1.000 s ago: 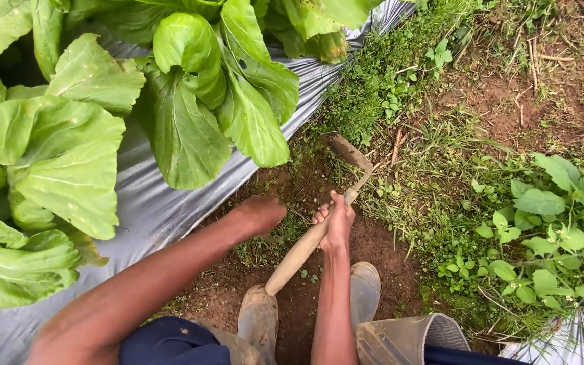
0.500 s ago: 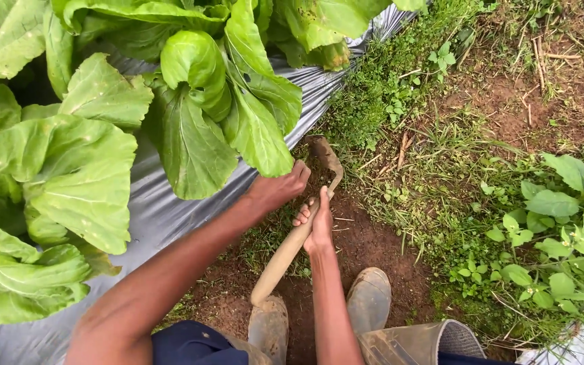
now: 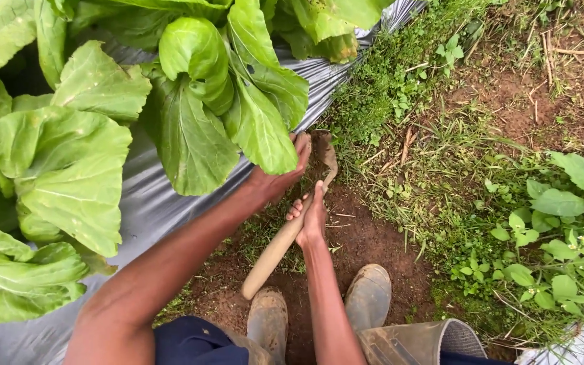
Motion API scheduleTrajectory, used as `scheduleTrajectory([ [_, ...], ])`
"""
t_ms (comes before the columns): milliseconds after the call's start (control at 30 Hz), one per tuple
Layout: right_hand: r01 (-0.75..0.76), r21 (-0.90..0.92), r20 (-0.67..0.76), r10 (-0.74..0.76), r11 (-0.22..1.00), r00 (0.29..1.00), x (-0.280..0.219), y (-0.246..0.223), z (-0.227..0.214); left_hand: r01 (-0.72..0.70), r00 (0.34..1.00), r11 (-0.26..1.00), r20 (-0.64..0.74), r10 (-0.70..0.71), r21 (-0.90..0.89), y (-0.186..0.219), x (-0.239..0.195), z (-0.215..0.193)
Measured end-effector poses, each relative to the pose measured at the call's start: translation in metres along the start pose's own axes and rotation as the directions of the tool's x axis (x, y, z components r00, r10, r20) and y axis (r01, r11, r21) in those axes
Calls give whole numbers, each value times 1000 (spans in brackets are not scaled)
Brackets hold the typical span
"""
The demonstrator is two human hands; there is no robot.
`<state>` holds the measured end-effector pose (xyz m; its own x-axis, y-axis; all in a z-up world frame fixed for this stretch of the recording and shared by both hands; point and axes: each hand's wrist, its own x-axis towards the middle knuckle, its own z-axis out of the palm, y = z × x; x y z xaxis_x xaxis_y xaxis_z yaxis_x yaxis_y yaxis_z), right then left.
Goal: Using a small hand hoe to clear weeds and loosen soil around leafy green crops in a field.
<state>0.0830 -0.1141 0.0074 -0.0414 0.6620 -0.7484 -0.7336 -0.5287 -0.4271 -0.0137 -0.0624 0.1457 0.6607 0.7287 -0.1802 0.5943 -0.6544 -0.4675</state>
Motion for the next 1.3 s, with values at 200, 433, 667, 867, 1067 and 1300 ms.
scheduleTrajectory([
  [200, -64, -30, 33, 65, 997, 997, -4, 9, -11, 37, 999, 998, -18, -38, -58, -7, 14, 8],
  [433, 6, -29, 7, -6, 1000, 1000, -3, 9, 2, 85, 996, 991, -4, -86, -106, 2, 11, 13],
  [667, 10, -64, 30, -8, 998, 1000, -5, 2, 2, 123, 992, 983, 3, -123, -139, 20, -11, 13],
  [867, -10, -66, 3, 10, 998, 1000, -6, 17, -8, 107, 990, 923, 121, -66, -369, 26, -10, 36],
  [1067, 23, -88, 2, -23, 996, 1000, 2, 6, -9, -25, 993, 952, 105, 59, -306, 53, 5, 118],
  [1300, -36, -117, 5, 37, 992, 999, -7, 28, -14, -165, 983, 960, 47, 180, -227, 42, -16, 47],
])
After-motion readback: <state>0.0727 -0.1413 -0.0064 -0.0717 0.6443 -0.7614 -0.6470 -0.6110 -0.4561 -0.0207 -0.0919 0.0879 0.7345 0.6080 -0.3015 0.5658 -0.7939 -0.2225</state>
